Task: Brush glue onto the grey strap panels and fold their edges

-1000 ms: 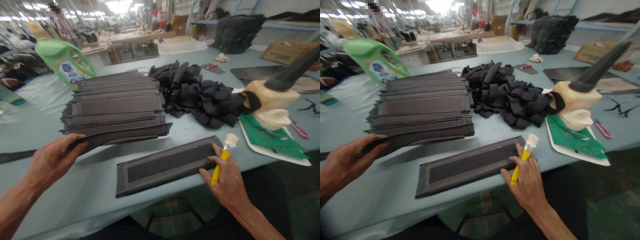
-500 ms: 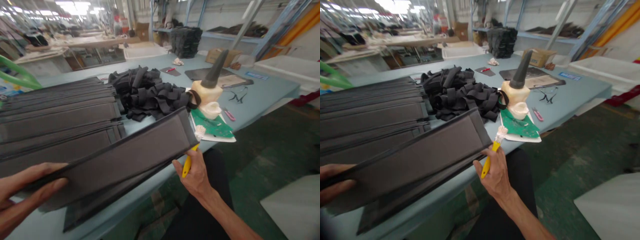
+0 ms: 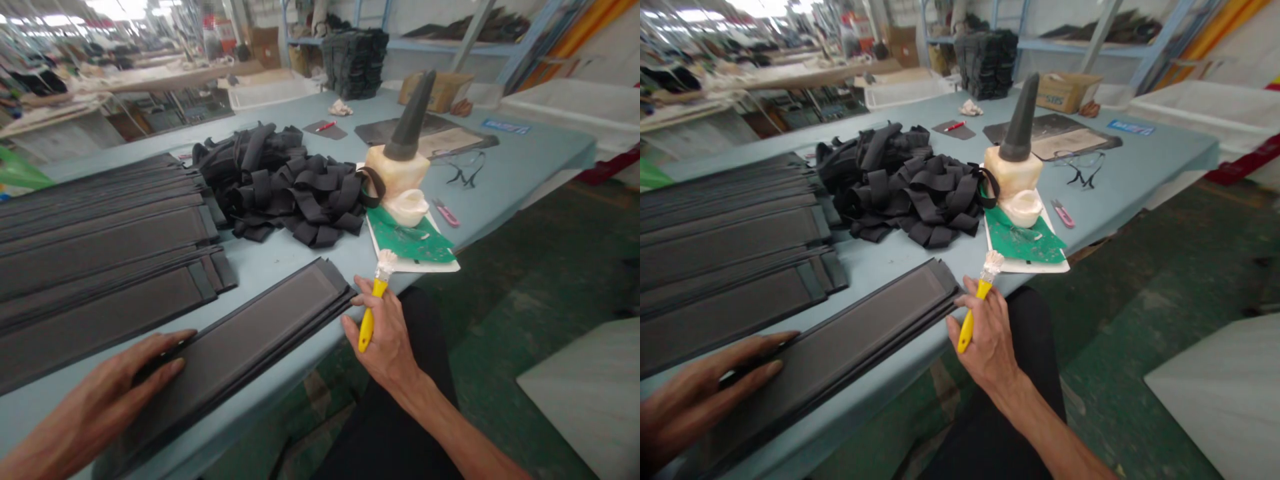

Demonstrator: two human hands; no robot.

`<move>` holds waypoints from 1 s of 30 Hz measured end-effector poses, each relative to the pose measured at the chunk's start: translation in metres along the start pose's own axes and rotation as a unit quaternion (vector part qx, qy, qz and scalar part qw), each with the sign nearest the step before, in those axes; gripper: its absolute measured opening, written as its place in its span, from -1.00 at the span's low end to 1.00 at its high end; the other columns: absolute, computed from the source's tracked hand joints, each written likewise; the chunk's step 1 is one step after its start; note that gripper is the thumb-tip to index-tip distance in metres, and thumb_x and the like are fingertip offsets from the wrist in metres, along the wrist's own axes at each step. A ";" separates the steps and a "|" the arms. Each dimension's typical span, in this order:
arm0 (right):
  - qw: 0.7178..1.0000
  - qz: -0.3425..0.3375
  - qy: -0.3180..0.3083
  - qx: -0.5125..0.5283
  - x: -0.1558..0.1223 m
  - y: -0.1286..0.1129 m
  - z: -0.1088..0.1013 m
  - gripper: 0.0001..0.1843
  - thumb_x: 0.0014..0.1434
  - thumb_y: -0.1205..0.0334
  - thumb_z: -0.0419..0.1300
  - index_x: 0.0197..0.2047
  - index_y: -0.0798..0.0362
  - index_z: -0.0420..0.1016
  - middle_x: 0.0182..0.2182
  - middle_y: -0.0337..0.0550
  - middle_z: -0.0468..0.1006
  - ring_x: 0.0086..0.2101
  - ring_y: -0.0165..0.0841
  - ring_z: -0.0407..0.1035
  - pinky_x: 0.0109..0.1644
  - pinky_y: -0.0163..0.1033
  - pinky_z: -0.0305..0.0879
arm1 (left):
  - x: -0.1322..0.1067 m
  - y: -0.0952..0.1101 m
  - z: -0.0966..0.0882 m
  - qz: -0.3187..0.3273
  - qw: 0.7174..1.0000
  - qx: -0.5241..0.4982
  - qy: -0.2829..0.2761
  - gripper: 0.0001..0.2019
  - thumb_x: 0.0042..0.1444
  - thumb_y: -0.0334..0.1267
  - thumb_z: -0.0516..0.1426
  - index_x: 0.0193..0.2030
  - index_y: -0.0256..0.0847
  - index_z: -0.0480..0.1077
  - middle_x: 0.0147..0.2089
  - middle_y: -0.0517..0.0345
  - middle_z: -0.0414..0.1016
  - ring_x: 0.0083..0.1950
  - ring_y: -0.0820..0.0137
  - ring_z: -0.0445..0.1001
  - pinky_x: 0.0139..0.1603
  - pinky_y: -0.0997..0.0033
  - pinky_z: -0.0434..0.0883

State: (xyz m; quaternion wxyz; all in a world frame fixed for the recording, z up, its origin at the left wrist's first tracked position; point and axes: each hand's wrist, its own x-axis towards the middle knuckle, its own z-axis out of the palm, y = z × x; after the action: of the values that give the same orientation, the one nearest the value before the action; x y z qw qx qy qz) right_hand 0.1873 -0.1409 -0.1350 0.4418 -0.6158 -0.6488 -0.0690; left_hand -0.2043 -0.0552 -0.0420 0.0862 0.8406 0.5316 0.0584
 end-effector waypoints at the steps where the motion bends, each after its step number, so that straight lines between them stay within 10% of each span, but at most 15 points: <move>1: 1.000 -0.001 -0.003 -0.003 0.001 0.000 0.001 -0.82 0.35 0.27 0.20 -0.01 0.05 0.32 0.14 0.29 0.55 0.18 0.05 0.44 0.22 0.27 0.34 | 0.000 0.005 0.002 -0.008 0.999 -0.016 -0.027 -0.56 0.37 0.20 0.02 0.21 0.10 0.47 0.12 0.41 0.64 0.06 0.32 0.63 0.08 0.28 0.56; 8: 1.000 -0.011 0.010 -0.001 0.002 0.000 0.004 -0.81 0.36 0.28 0.20 0.01 0.05 0.32 0.08 0.23 0.59 0.15 0.02 0.46 0.25 0.30 0.31 | -0.003 0.052 0.023 0.051 0.991 0.120 -0.040 0.03 -0.03 0.31 0.23 0.46 -0.34 0.19 0.29 -0.29 0.49 0.20 -0.16 0.52 0.21 -0.15 0.48; 20: 0.998 -0.044 0.038 0.038 0.002 0.012 -0.011 -0.89 0.38 0.33 0.15 -0.04 0.02 0.32 0.13 0.22 0.58 0.18 -0.04 0.43 0.20 0.21 0.40 | -0.006 0.026 0.052 0.097 0.989 0.102 -0.041 -0.08 0.19 0.20 0.13 0.58 -0.09 -0.08 0.41 -0.06 0.37 0.37 0.01 0.35 0.34 0.01 0.38; 24: 0.989 -0.050 0.040 0.130 0.003 0.019 -0.029 -0.73 0.51 0.06 0.00 0.09 0.01 0.38 -0.08 0.04 0.67 -0.18 -0.21 0.58 -0.10 -0.05 0.55 | -0.008 0.020 0.061 0.074 0.992 0.092 -0.044 -0.08 0.17 0.21 0.15 0.58 -0.03 -0.06 0.44 -0.06 0.34 0.40 -0.03 0.30 0.38 -0.07 0.34; 30: 0.921 0.185 0.055 0.338 0.011 0.004 -0.046 -0.45 0.48 -0.26 -0.10 0.06 -0.02 0.48 -0.49 -0.25 0.50 -0.57 -0.40 0.28 -0.53 -0.32 0.26 | -0.009 0.029 0.052 0.064 0.997 0.037 -0.024 -0.13 0.20 0.20 0.18 0.56 0.27 -0.12 0.41 0.14 0.37 0.35 -0.06 0.36 0.33 -0.16 0.37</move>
State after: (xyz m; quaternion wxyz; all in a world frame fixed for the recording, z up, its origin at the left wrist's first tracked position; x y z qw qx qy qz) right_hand 0.2151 -0.1604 -0.1021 0.6637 -0.5339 -0.4825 0.2038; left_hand -0.1725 -0.0796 -0.0865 0.0638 0.8769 0.4759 0.0236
